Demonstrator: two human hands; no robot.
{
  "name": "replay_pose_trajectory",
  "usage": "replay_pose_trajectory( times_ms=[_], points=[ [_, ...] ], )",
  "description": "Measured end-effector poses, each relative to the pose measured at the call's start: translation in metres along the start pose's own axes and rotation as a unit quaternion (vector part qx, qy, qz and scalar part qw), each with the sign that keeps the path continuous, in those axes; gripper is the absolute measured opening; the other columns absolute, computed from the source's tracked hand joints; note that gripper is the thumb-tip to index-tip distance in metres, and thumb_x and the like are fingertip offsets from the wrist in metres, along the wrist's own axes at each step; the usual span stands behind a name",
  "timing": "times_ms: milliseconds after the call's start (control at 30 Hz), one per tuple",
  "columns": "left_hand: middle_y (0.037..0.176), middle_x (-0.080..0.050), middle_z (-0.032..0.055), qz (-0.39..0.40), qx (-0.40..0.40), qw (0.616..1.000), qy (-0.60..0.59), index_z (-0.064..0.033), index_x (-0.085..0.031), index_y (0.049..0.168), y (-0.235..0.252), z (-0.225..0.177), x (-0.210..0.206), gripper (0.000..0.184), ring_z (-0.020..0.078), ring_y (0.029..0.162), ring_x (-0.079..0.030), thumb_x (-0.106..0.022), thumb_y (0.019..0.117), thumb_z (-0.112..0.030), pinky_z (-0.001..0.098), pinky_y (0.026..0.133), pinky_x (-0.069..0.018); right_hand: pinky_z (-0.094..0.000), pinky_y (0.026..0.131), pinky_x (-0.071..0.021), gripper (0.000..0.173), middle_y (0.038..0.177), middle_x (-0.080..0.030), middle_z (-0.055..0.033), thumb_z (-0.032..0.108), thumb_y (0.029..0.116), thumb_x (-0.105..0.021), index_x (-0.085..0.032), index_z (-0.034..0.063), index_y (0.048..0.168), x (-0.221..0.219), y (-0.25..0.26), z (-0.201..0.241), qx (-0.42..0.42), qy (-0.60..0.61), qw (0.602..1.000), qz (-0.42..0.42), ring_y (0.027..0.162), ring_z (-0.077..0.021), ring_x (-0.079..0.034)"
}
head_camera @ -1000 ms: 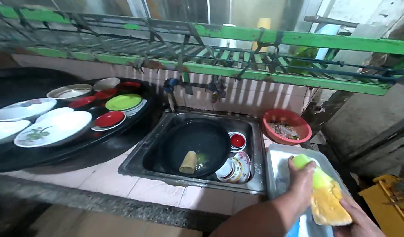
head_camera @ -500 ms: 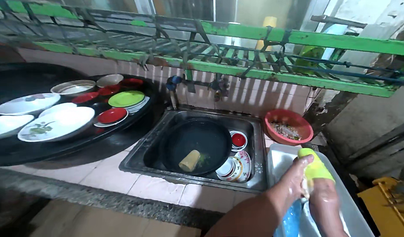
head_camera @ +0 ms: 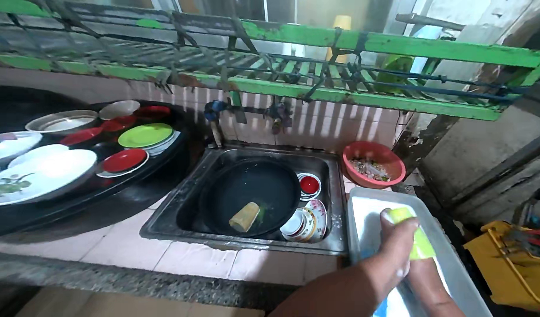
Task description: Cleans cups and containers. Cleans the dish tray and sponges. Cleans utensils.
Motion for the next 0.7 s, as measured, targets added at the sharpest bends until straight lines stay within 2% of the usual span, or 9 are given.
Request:
replay_pose_trajectory(
  times_ms=[100, 167, 267, 367, 467, 533, 567, 633, 700],
  points=[
    [0.132, -0.059, 0.0235, -0.025, 0.019, 1.0, 0.003, -0.0056, -0.034, 0.152, 0.006, 0.0, 0.012, 0.07, 0.0306, 0.118, -0.062, -0.07, 0.0968, -0.03, 0.048, 0.098, -0.0539, -0.0366, 0.099, -0.052, 0.036, 0.116, -0.067, -0.0242, -0.001, 0.0917, -0.059, -0.057, -0.0166, 0.125, 0.004, -0.003, -0.002, -0.133, 0.164, 0.977, -0.014, 0.11, -0.0231, -0.066],
    [0.13, -0.06, 0.0246, -0.036, -0.025, 0.999, 0.009, -0.0007, -0.04, 0.148, 0.022, -0.019, 0.024, 0.066, 0.0317, 0.118, -0.061, -0.068, 0.0983, -0.033, 0.0487, 0.1, -0.0522, -0.0249, 0.078, -0.0559, 0.031, 0.107, -0.064, -0.0107, -0.003, 0.0995, -0.046, -0.053, -0.0086, 0.128, 0.002, -0.002, -0.003, -0.259, 0.34, 0.904, -0.023, 0.089, -0.0072, -0.065],
    [0.127, -0.062, 0.0211, -0.037, -0.096, 0.994, 0.042, -0.0097, -0.034, 0.152, 0.04, -0.054, 0.039, 0.07, 0.0306, 0.109, -0.066, -0.068, 0.098, -0.039, 0.0492, 0.092, -0.0559, -0.0344, 0.08, -0.0602, 0.049, 0.13, -0.064, -0.0134, 0.003, 0.1003, -0.04, -0.047, 0.0008, 0.148, 0.014, 0.0, -0.004, -0.264, 0.438, 0.859, 0.03, 0.098, -0.0148, -0.069],
    [0.131, -0.061, 0.0214, -0.027, -0.144, 0.967, 0.211, -0.0147, -0.034, 0.153, 0.041, -0.076, 0.041, 0.075, 0.0326, 0.109, -0.066, -0.076, 0.0928, -0.031, 0.0529, 0.091, -0.0563, -0.0306, 0.087, -0.0575, 0.052, 0.139, -0.059, -0.0141, 0.003, 0.0983, -0.044, -0.045, -0.0003, 0.15, 0.052, -0.001, -0.004, -0.214, 0.388, 0.896, -0.027, 0.109, -0.0111, -0.066],
    [0.137, -0.062, 0.0173, 0.033, -0.165, 0.84, 0.516, -0.0122, -0.041, 0.153, 0.014, -0.058, 0.008, 0.079, 0.0319, 0.122, -0.064, -0.079, 0.0853, -0.026, 0.0547, 0.101, -0.0536, -0.0387, 0.11, -0.046, 0.073, 0.156, -0.041, -0.0216, 0.02, 0.0918, -0.058, -0.032, 0.0024, 0.158, 0.066, 0.018, 0.011, -0.103, 0.244, 0.963, -0.041, 0.138, -0.0213, -0.049],
    [0.146, -0.056, 0.016, 0.105, -0.189, 0.725, 0.654, -0.0063, -0.046, 0.151, -0.014, -0.039, -0.022, 0.074, 0.033, 0.134, -0.054, -0.076, 0.0854, -0.023, 0.054, 0.111, -0.0436, -0.0555, 0.114, -0.0384, 0.072, 0.152, -0.047, -0.0265, 0.036, 0.0941, -0.058, -0.041, 0.0021, 0.155, 0.056, 0.039, 0.001, -0.095, 0.142, 0.985, -0.034, 0.141, -0.0379, -0.046],
    [0.148, -0.055, 0.014, 0.123, -0.201, 0.685, 0.69, -0.0076, -0.047, 0.151, -0.02, -0.032, -0.029, 0.073, 0.0323, 0.135, -0.052, -0.075, 0.0859, -0.026, 0.0539, 0.113, -0.041, -0.0552, 0.111, -0.0418, 0.061, 0.147, -0.053, -0.0235, 0.034, 0.099, -0.055, -0.047, 0.0056, 0.153, 0.051, 0.046, -0.011, -0.137, 0.148, 0.979, -0.02, 0.136, -0.0356, -0.052],
    [0.148, -0.055, 0.0125, 0.135, -0.218, 0.646, 0.719, -0.0099, -0.047, 0.152, -0.02, -0.027, -0.031, 0.074, 0.0318, 0.135, -0.053, -0.074, 0.0864, -0.029, 0.0551, 0.113, -0.0389, -0.0495, 0.103, -0.0491, 0.045, 0.139, -0.06, -0.0195, 0.025, 0.1067, -0.048, -0.052, 0.0076, 0.148, 0.04, 0.047, -0.025, -0.207, 0.193, 0.959, -0.005, 0.124, -0.0288, -0.06],
    [0.145, -0.056, 0.014, 0.122, -0.193, 0.658, 0.718, -0.007, -0.051, 0.146, -0.013, -0.035, -0.024, 0.068, 0.0321, 0.133, -0.054, -0.075, 0.0862, -0.026, 0.0552, 0.108, -0.043, -0.0518, 0.109, -0.0453, 0.047, 0.144, -0.057, -0.0229, 0.017, 0.1056, -0.046, -0.049, 0.0027, 0.15, 0.038, 0.038, -0.008, -0.151, 0.147, 0.978, -0.01, 0.131, -0.0334, -0.057]
  ],
)
Point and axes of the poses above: each hand's wrist, its own y-axis towards the middle knuckle, its own x-axis out of the back of the hand, z = x × y, the point moved 9 cm from there along y, towards the middle knuckle
